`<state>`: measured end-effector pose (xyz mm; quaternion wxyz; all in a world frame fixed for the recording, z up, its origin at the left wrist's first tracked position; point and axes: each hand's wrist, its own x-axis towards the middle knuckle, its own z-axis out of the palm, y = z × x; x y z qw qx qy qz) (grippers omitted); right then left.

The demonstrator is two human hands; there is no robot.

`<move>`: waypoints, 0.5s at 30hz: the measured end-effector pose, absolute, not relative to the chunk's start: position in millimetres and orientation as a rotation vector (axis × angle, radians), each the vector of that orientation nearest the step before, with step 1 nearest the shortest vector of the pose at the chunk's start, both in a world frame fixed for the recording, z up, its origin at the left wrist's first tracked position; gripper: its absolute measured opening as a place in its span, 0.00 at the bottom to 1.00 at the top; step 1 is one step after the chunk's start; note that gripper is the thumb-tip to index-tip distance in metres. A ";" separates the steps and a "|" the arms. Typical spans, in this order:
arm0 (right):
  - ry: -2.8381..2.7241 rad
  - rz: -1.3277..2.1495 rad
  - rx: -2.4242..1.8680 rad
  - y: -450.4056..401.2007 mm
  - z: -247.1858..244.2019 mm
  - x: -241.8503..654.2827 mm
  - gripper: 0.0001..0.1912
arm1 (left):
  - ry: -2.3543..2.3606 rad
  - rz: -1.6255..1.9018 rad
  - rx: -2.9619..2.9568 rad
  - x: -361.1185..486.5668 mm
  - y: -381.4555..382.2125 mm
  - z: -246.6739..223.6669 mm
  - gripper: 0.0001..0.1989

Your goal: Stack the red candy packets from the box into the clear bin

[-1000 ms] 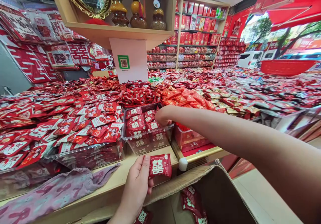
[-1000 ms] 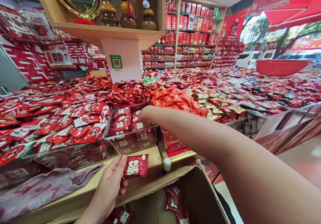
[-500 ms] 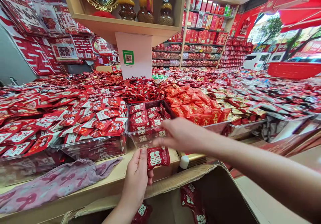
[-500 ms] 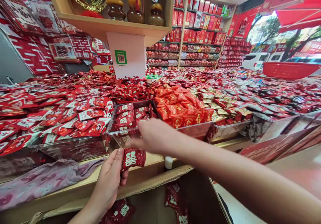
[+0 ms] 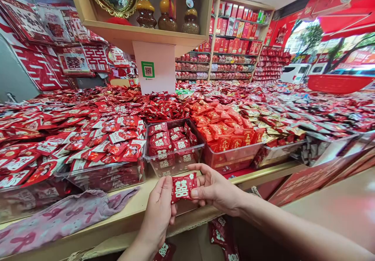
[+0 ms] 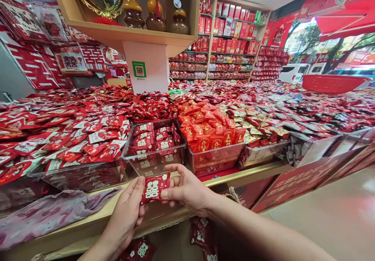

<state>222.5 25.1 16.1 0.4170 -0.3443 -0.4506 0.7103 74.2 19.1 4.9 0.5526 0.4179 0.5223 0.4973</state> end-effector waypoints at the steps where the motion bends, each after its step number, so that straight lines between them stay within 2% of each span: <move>1: -1.126 1.772 -0.874 24.8 15.2 221.2 0.35 | 1.233 1.178 0.967 74.1 19.2 5.2 0.16; 4: -1.232 1.663 -0.891 28.6 24.0 220.8 0.31 | 1.213 1.234 0.919 72.7 20.1 6.1 0.16; 7: -1.416 1.420 -0.930 48.6 55.8 228.7 0.24 | 1.148 1.313 0.890 70.3 21.2 6.8 0.15; 10: -1.615 0.974 -1.091 93.5 94.0 237.6 0.16 | 1.114 1.263 0.893 69.0 21.1 6.8 0.14; 15: -2.091 0.087 -1.712 184.1 118.0 225.5 0.14 | 1.143 1.195 0.966 71.1 18.5 7.5 0.14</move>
